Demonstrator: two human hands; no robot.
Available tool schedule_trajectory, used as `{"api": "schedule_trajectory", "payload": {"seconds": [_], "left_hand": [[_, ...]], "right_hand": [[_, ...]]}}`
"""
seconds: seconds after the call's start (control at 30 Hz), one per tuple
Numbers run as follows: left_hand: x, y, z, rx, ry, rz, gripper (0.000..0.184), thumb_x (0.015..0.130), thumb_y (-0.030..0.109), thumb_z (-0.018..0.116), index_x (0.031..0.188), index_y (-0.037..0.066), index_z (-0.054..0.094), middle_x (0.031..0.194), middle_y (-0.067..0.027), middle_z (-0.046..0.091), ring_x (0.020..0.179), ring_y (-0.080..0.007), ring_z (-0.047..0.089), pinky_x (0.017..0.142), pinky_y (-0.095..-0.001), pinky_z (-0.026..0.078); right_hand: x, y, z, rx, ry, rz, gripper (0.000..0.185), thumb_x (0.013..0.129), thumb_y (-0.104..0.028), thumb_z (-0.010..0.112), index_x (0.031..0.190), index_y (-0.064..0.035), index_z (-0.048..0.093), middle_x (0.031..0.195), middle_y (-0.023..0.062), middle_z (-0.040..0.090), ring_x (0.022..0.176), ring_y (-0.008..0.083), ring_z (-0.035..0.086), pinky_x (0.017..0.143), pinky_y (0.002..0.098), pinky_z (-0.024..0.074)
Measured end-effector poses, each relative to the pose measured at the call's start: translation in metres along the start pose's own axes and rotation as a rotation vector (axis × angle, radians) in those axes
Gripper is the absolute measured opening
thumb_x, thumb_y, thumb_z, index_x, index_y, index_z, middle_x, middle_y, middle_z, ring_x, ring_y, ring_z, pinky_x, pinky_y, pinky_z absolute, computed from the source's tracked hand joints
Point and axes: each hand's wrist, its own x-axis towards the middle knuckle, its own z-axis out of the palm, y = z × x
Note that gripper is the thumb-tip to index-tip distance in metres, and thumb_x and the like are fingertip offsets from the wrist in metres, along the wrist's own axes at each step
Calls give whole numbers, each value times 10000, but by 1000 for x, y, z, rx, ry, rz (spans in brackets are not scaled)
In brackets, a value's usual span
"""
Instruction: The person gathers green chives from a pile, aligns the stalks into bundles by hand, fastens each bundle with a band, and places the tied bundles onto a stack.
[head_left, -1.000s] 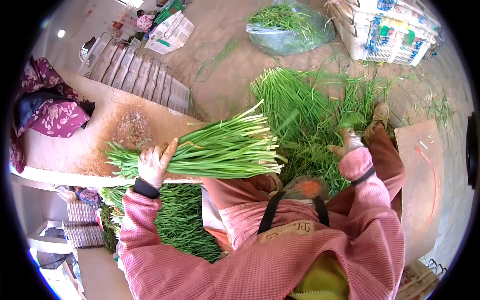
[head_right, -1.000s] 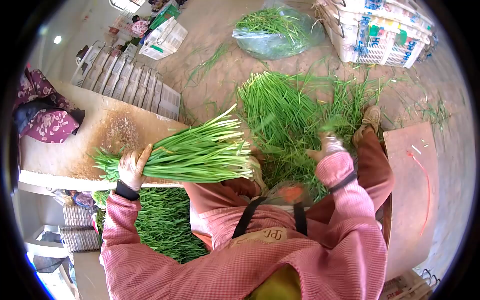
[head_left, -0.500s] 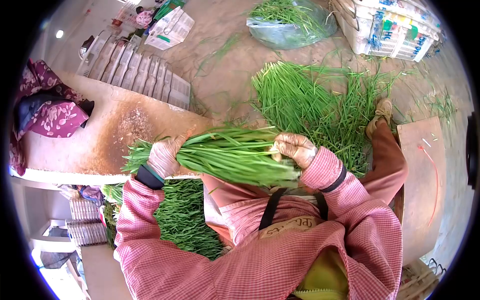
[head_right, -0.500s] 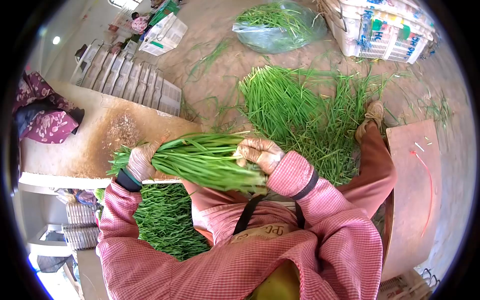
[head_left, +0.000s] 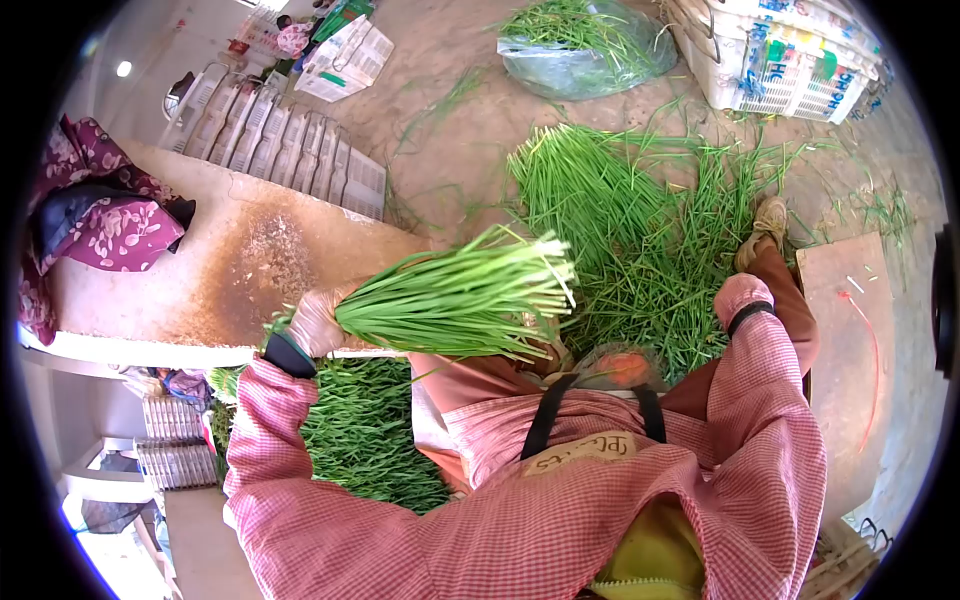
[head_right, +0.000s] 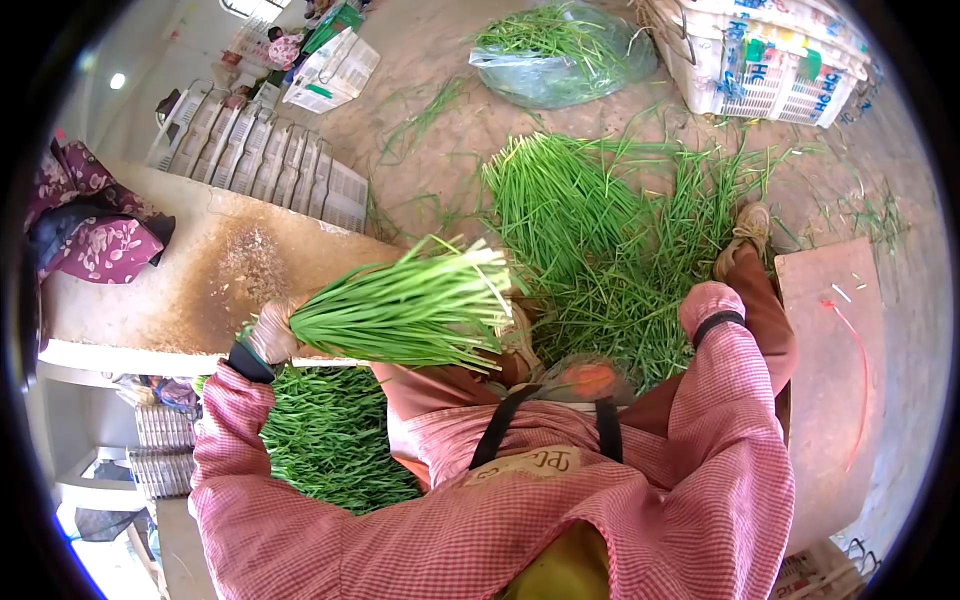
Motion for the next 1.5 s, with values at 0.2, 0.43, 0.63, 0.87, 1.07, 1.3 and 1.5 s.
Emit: {"api": "schedule_trajectory", "payload": {"seconds": [0.2,0.43,0.63,0.87,1.07,1.3,1.5], "left_hand": [[-2,-9,7,-1327,-60,-443,312,833,-18,438,1142,-15,484,1116,-122,547,1017,-222,531,894,-373,438],[-3,-6,25,-577,-98,-176,355,765,-81,512,1114,-13,510,1091,-97,566,998,-176,536,859,-313,453],[-11,20,38,-683,-108,-329,537,603,-205,542,1085,30,529,938,-56,604,818,-111,560,683,-228,473],[-18,8,39,-559,-100,-369,281,561,-151,565,794,-1,615,607,-7,577,526,-68,501,448,-218,389],[-9,30,51,-479,-61,-324,431,544,-213,500,909,-4,591,664,3,575,512,-65,481,416,-210,388],[-26,12,55,-587,-85,-416,366,587,-185,537,895,7,579,621,-27,559,486,-100,493,426,-230,400],[-34,1,55,-560,-153,-337,328,580,-167,547,856,4,594,626,-27,571,487,-95,496,427,-225,391]], "right_hand": [[9,-32,-55,1709,417,-300,1192,535,-384,772,1367,-127,-43,1417,163,48,1282,344,164,1035,458,208],[-52,-99,-164,1050,1086,-518,837,686,-170,714,1348,-118,205,1340,216,264,1246,345,253,982,396,338],[10,-68,-146,2482,704,-183,180,827,-29,503,985,53,524,857,110,549,700,141,464,602,240,408],[8,-27,-44,2179,954,-72,232,816,-239,598,708,-35,623,511,-1,499,395,71,367,375,247,327],[-60,-119,-94,1236,420,-289,604,740,-513,580,1095,-25,554,1070,173,568,1011,304,528,888,341,396],[57,-106,-23,2445,645,-1202,105,816,-91,522,794,-17,594,739,61,586,466,50,440,378,166,382],[-46,-96,-70,1984,690,-221,139,793,-127,609,799,12,615,667,24,583,468,56,430,413,180,376]]}}
